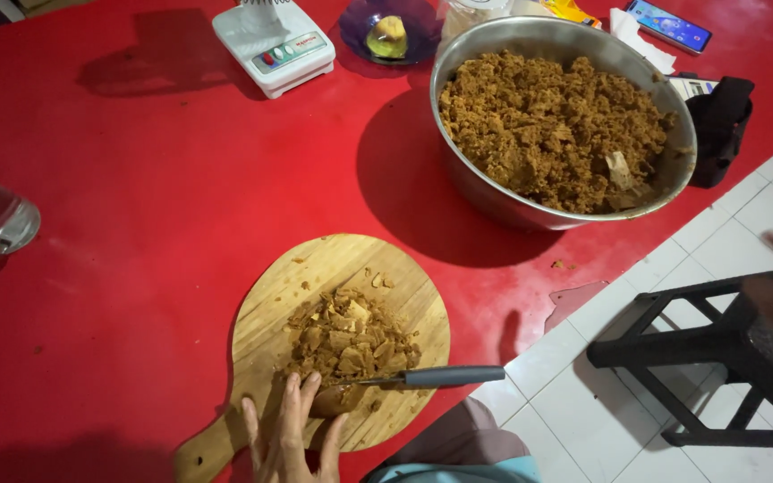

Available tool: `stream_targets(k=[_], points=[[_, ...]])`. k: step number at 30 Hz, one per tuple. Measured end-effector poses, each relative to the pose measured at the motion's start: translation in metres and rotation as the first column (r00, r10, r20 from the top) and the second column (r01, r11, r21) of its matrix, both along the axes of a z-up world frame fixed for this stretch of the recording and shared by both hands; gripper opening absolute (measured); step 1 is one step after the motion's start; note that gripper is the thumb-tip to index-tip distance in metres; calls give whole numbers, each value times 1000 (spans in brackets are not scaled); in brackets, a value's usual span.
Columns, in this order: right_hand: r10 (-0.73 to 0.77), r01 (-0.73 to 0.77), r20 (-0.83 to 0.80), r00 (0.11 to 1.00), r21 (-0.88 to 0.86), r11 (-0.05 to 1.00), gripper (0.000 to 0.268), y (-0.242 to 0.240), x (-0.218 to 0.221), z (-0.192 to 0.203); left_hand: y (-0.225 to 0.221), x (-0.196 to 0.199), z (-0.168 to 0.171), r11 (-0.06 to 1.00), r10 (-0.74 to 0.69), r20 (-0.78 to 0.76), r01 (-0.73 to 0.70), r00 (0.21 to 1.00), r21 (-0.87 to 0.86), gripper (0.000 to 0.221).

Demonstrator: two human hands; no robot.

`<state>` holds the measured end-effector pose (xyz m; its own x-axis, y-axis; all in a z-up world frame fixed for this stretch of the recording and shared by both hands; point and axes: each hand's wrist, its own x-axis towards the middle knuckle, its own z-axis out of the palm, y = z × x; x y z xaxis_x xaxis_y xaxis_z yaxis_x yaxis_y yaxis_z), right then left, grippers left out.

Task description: Chopping a block of brown material on a wooden cutting board using a knife

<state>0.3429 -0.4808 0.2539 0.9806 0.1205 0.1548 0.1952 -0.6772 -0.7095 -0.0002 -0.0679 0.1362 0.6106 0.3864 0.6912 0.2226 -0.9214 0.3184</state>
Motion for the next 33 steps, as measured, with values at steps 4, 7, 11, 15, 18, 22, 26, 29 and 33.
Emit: stream_targets(k=[4,7,11,15,18,22,26,29,33], points=[[141,-136,21,990,-153,979,29,44,-55,19,-1,0,1,1000,1,-9,-1,1000,-8,75],[149,-161,-91,985,-141,977,28,37,-50,6,-1,2,1,1000,-4,-3,4,1000,-16,71],[81,-83,-29,996,-586,806,30,25,-42,-3,0,2,0,1000,8,3,-8,1000,-28,71],[42,-92,-137,990,-379,921,27,35,-43,4,-1,-3,-2,1000,0,-40,-1,999,-21,76],[96,-128,-103,990,-377,917,28,31,-36,1,3,-1,-13,1000,6,-49,-8,999,-26,80],[15,-30,-52,999,-301,953,19,18,-27,-27,2,-1,-8,1000,-7,-20,7,1000,-17,75],[-165,5,-181,970,-659,752,25,27,-32,-17,4,-3,-16,999,-29,-40,27,999,-29,81],[-29,-11,-67,997,-530,848,25,35,-37,-7,4,-3,-25,1000,8,-12,-8,1000,7,75],[30,-95,-145,989,-460,883,39,63,-50,19,6,-2,-40,999,32,1,-32,1000,-23,82]])
